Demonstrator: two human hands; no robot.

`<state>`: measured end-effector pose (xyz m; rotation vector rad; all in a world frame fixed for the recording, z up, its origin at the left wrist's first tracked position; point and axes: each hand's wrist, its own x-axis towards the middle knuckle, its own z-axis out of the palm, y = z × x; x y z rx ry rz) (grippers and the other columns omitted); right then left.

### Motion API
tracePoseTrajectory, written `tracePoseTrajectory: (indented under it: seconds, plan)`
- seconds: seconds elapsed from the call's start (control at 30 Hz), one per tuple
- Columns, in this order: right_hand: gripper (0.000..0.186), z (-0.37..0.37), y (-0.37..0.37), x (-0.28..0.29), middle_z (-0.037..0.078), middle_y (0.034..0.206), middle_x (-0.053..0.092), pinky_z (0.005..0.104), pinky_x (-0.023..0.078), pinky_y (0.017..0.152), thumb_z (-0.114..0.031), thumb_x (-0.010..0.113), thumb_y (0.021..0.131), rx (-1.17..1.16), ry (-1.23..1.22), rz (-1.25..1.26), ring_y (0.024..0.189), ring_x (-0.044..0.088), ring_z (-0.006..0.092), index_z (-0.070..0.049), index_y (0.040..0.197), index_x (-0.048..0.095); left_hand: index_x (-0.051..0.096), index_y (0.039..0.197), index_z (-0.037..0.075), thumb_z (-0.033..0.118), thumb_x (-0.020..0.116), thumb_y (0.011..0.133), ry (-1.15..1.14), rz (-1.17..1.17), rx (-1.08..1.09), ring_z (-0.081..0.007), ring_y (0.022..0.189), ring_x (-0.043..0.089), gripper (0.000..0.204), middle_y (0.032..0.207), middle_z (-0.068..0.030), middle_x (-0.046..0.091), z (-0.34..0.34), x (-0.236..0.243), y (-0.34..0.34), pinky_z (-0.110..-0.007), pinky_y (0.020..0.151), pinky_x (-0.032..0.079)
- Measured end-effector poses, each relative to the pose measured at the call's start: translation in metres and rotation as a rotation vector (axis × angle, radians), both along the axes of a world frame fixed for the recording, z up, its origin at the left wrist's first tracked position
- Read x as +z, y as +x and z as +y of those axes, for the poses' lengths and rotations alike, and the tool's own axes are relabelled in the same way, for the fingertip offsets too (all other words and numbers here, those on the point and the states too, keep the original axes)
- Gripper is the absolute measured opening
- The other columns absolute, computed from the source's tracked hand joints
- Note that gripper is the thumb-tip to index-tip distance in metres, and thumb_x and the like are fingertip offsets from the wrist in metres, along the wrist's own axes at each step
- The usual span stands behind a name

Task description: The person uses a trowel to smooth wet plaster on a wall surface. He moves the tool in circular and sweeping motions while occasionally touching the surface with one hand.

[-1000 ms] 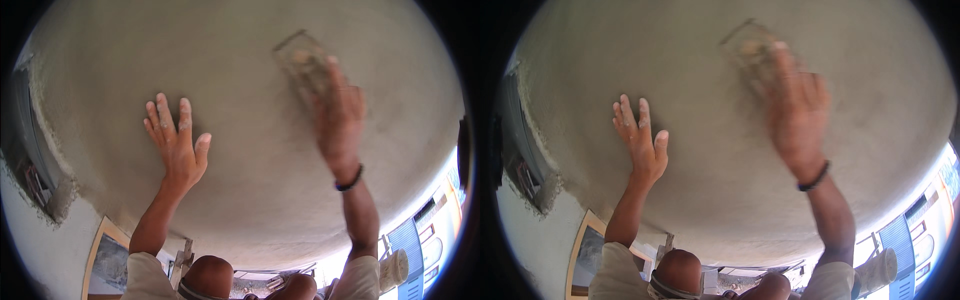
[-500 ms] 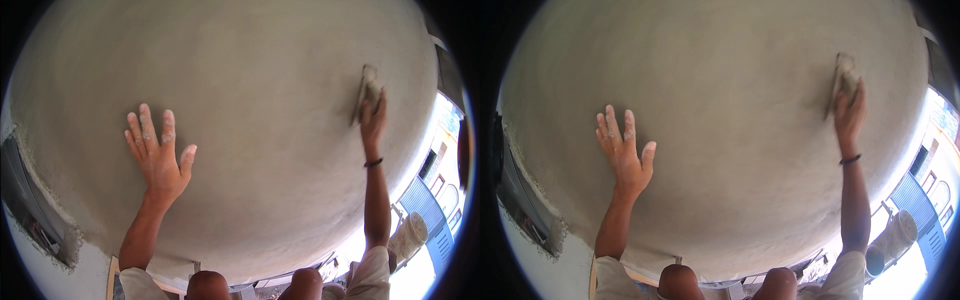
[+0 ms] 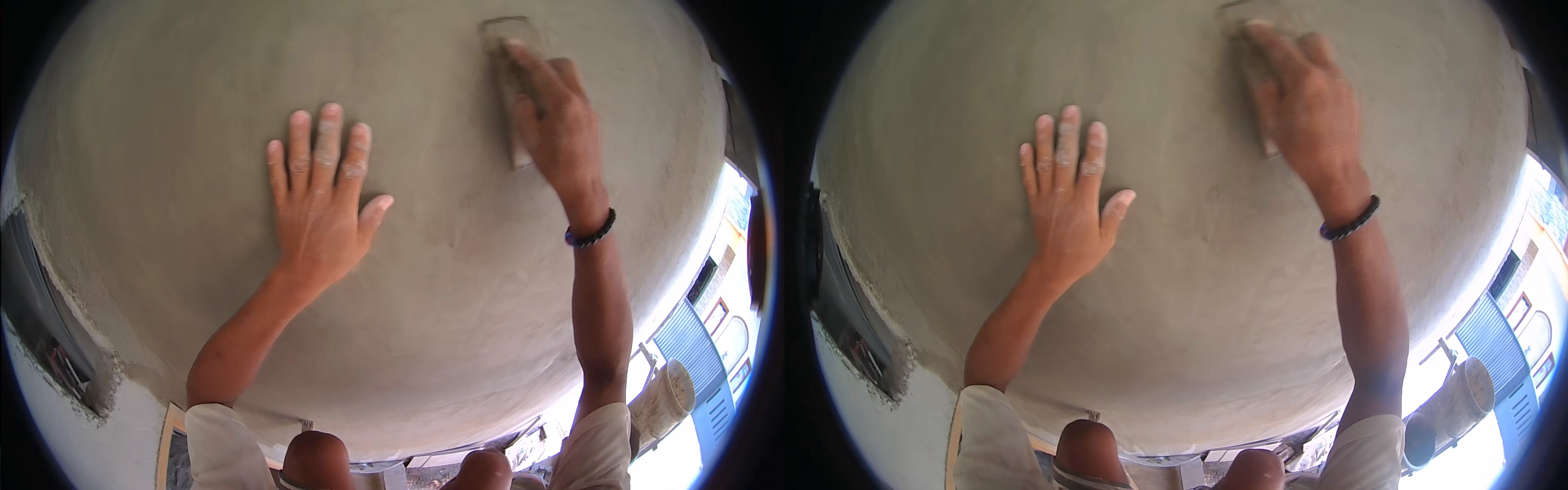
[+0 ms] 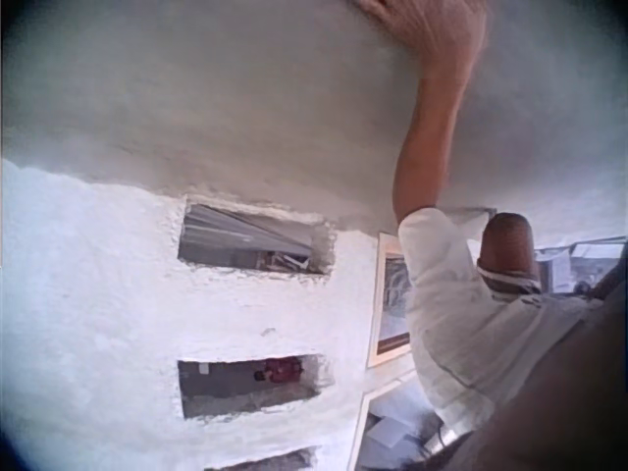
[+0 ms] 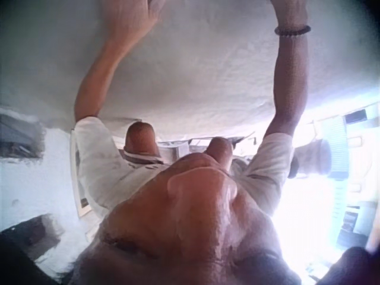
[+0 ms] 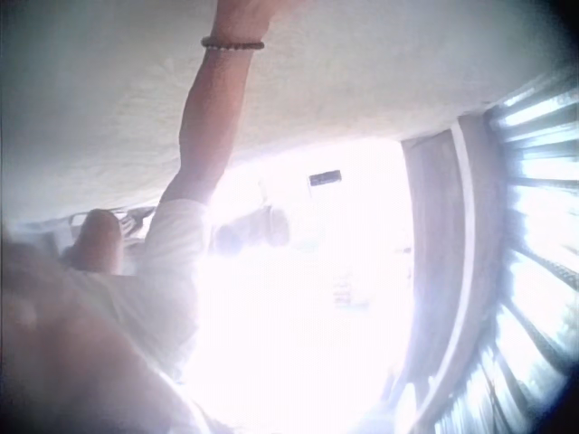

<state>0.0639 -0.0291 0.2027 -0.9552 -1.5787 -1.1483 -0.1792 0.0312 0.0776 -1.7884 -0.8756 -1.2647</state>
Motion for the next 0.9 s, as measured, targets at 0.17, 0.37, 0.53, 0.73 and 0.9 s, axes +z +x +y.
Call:
tracePoseTrajectory:
  seconds: [0.17,0.37,0.53,0.73,0.9]
  plan:
    - [0.066,0.002,-0.042,-0.061,0.014,0.105,0.054,0.0379,0.054,0.066,0.006,0.064,0.071,-0.068,-0.082,-0.349,0.080,0.060,0.0277,-0.017,0.133,0.059,0.027,0.152,0.003,0.042,0.058,0.093,-0.029,-0.099,0.016,-0.0502,0.146,0.006,0.077,0.159,-0.0263,0.012,-0.006,-0.023,-0.015,-0.066,0.113,0.007]
    - [0.067,0.000,-0.029,-0.053,0.012,0.100,0.051,0.0357,0.053,0.058,0.005,0.064,0.069,-0.111,-0.118,-0.392,0.075,0.057,0.0259,-0.017,0.132,0.059,0.024,0.153,0.002,0.038,0.061,0.092,-0.021,-0.210,-0.054,-0.0530,0.144,0.003,0.079,0.158,-0.0278,0.010,-0.014,-0.034,-0.015,-0.067,0.112,0.007]
    - [0.061,0.003,-0.013,-0.083,0.011,0.096,0.048,0.0331,0.052,0.054,0.001,0.066,0.072,-0.131,-0.046,-0.487,0.069,0.055,0.0241,-0.016,0.130,0.060,0.029,0.151,0.001,0.035,0.065,0.087,0.061,-0.342,-0.200,-0.0573,0.141,0.006,0.081,0.156,-0.0327,0.010,-0.015,-0.021,-0.003,-0.072,0.108,0.009]
    - [0.066,0.002,-0.049,-0.053,0.013,0.094,0.046,0.0347,0.053,0.056,0.001,0.066,0.072,-0.135,-0.075,-0.414,0.070,0.054,0.0239,-0.016,0.135,0.057,0.026,0.149,-0.005,0.034,0.061,0.093,0.245,-0.513,-0.356,-0.0502,0.144,0.014,0.077,0.154,-0.0318,0.022,-0.014,0.004,0.004,-0.060,0.115,0.012]
    - [0.065,-0.004,-0.013,-0.078,0.013,0.094,0.046,0.0326,0.052,0.053,0.002,0.066,0.072,-0.197,-0.115,-0.527,0.071,0.053,0.0243,-0.017,0.133,0.058,0.027,0.149,-0.006,0.032,0.061,0.094,0.171,-0.679,-0.423,-0.0464,0.145,0.015,0.075,0.153,-0.0308,0.023,-0.023,0.001,0.005,-0.057,0.116,0.014]
